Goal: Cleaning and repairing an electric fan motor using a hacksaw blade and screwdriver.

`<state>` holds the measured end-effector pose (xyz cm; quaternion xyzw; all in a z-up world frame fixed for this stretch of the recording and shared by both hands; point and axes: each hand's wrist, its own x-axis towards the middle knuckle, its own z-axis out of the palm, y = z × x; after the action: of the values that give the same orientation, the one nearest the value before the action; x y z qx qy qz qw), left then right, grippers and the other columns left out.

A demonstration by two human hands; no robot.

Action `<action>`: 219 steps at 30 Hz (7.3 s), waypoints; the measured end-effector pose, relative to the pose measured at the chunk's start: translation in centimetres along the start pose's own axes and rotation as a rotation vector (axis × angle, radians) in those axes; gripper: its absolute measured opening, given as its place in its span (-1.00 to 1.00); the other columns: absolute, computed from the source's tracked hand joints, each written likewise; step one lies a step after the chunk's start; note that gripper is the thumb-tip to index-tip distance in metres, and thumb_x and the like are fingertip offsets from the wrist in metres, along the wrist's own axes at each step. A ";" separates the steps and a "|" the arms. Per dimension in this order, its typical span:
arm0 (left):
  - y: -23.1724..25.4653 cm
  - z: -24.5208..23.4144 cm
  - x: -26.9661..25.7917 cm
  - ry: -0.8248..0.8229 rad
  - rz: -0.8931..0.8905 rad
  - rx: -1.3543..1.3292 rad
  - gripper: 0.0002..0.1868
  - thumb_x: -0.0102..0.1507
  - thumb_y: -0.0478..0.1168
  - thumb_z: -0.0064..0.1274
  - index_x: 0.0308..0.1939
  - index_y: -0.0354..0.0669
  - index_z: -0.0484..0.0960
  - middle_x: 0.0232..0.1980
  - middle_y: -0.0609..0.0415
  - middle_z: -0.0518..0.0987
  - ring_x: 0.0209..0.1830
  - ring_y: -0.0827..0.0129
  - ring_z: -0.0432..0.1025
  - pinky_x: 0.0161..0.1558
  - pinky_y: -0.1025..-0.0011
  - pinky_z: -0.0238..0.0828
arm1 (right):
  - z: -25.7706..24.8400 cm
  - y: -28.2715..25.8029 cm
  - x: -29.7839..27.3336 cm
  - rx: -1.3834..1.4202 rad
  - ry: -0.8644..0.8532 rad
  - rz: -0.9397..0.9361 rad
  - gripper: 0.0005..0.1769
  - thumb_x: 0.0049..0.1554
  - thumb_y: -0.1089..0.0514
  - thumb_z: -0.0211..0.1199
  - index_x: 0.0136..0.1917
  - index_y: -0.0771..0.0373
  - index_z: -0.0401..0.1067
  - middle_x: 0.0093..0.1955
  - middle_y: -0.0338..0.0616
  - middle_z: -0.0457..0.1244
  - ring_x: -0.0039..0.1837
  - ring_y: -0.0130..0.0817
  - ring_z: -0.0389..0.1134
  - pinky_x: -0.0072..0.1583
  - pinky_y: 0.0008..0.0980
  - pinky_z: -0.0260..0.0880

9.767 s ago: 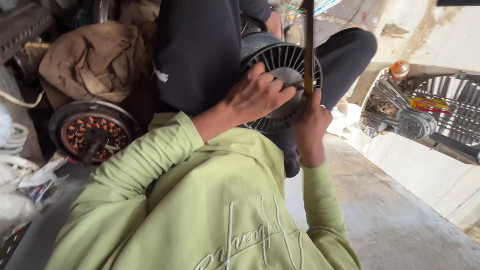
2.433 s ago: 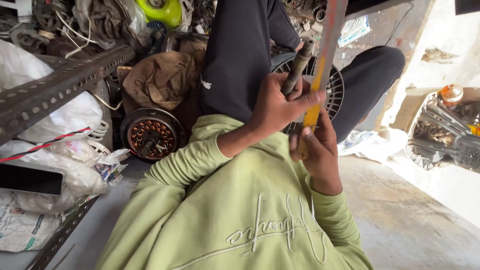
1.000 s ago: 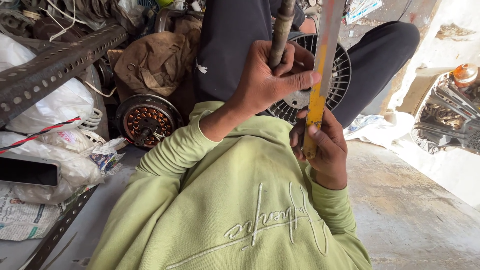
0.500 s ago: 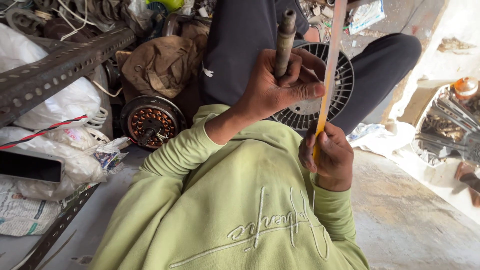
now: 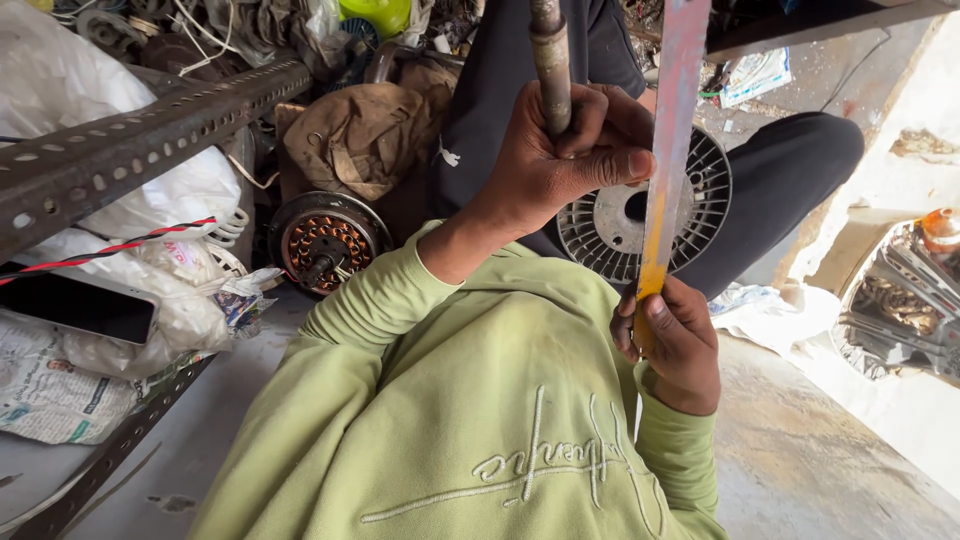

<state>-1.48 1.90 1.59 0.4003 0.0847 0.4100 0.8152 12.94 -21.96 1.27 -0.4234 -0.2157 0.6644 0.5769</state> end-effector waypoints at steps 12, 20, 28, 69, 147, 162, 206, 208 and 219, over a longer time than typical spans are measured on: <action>2.3 -0.6 0.4 0.050 0.080 0.124 -0.45 0.30 -0.44 0.30 -0.53 -0.14 0.18 -0.04 -0.06 0.63 -0.20 0.51 0.62 -0.17 0.48 0.69 | 3.9 -2.0 0.3 -0.477 0.171 -0.044 -0.80 0.42 0.21 0.04 0.11 0.37 0.43 -0.28 -0.07 0.26 -0.28 -0.46 0.20 -0.19 -0.46 0.22; 0.2 -0.1 0.4 0.007 0.002 0.080 -0.43 0.29 -0.43 0.29 -0.56 -0.14 0.16 -0.11 -0.10 0.65 -0.28 0.52 0.57 -0.27 0.52 0.62 | 2.9 -2.0 -0.1 -0.436 0.223 -0.037 -0.09 0.30 0.38 -0.02 0.75 0.06 -0.37 -0.20 -0.06 0.29 -0.32 -0.52 0.18 -0.25 -0.52 0.21; -0.8 0.5 0.2 0.016 -0.025 0.073 -0.42 0.28 -0.44 0.28 -0.56 -0.13 0.12 -0.12 -0.14 0.65 -0.30 0.52 0.55 -0.26 0.49 0.58 | 1.8 -2.3 -0.4 -0.460 0.106 -0.020 -0.10 0.35 0.38 0.00 0.76 0.06 -0.37 -0.18 -0.08 0.29 -0.29 -0.53 0.17 -0.19 -0.51 0.25; -13.0 -1.1 -1.7 -0.402 0.341 1.600 -0.85 0.36 -0.13 0.15 -0.14 -0.12 0.58 -0.24 0.19 0.49 -0.35 0.41 0.41 -0.31 0.37 0.30 | -4.7 -0.8 2.0 -1.456 0.321 -0.232 -0.07 0.21 0.54 -0.02 0.76 0.18 -0.18 -0.01 0.23 0.33 -0.11 0.07 0.38 -0.06 -0.17 0.38; -15.5 -2.4 -2.0 -0.315 0.473 1.633 -0.91 0.29 -0.26 0.12 -0.23 -0.07 0.50 -0.38 0.24 0.44 -0.63 0.60 0.35 -0.53 0.54 0.22 | -4.4 -2.7 3.4 -0.850 0.358 0.039 -0.22 0.44 0.35 -0.05 0.79 0.11 -0.28 0.14 -0.11 0.30 -0.18 -0.48 0.21 -0.16 -0.45 0.28; -15.5 -2.7 -1.9 -0.372 0.460 1.609 -0.78 0.34 -0.29 0.13 -0.36 -0.04 0.44 -0.41 0.24 0.42 -0.58 0.57 0.36 -0.53 0.52 0.21 | -11.1 3.3 -0.1 -0.968 0.713 -0.547 -0.32 0.56 0.35 -0.17 0.75 -0.02 -0.38 -0.34 -0.20 0.22 -0.39 -0.51 0.16 -0.30 -0.51 0.17; -14.1 -2.4 -1.1 -0.383 0.440 1.658 -0.83 0.37 -0.20 0.11 -0.33 0.05 0.50 -0.43 0.29 0.37 -0.55 0.52 0.33 -0.41 0.43 0.13 | -9.3 0.9 2.0 -1.715 0.506 -0.232 0.00 0.13 0.47 0.08 0.74 0.19 -0.18 -0.33 -0.12 0.21 -0.33 -0.18 0.21 -0.25 -0.21 0.25; -14.0 -1.8 -1.5 -0.397 0.425 1.633 -0.79 0.38 -0.17 0.12 -0.35 0.05 0.50 -0.46 0.30 0.35 -0.57 0.53 0.31 -0.44 0.43 0.11 | -9.2 1.0 1.1 -1.529 0.679 -0.514 -0.02 0.12 0.50 0.01 0.73 0.09 -0.16 -0.35 -0.14 0.20 -0.32 -0.19 0.20 -0.26 -0.25 0.31; -14.7 -2.5 -1.9 -0.371 0.453 1.648 -0.84 0.23 -0.22 0.14 -0.42 0.07 0.48 -0.47 0.28 0.35 -0.61 0.51 0.29 -0.39 0.39 0.15 | -4.3 -1.8 5.8 -1.771 0.279 0.054 -0.13 0.14 0.43 0.12 0.66 0.47 -0.09 -0.41 0.02 0.21 -0.41 -0.05 0.21 -0.33 -0.10 0.16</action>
<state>4.97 -3.06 -10.99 0.9296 0.1383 0.2988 0.1658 17.62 -16.88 -1.49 -0.7951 -0.5670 0.2105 0.0440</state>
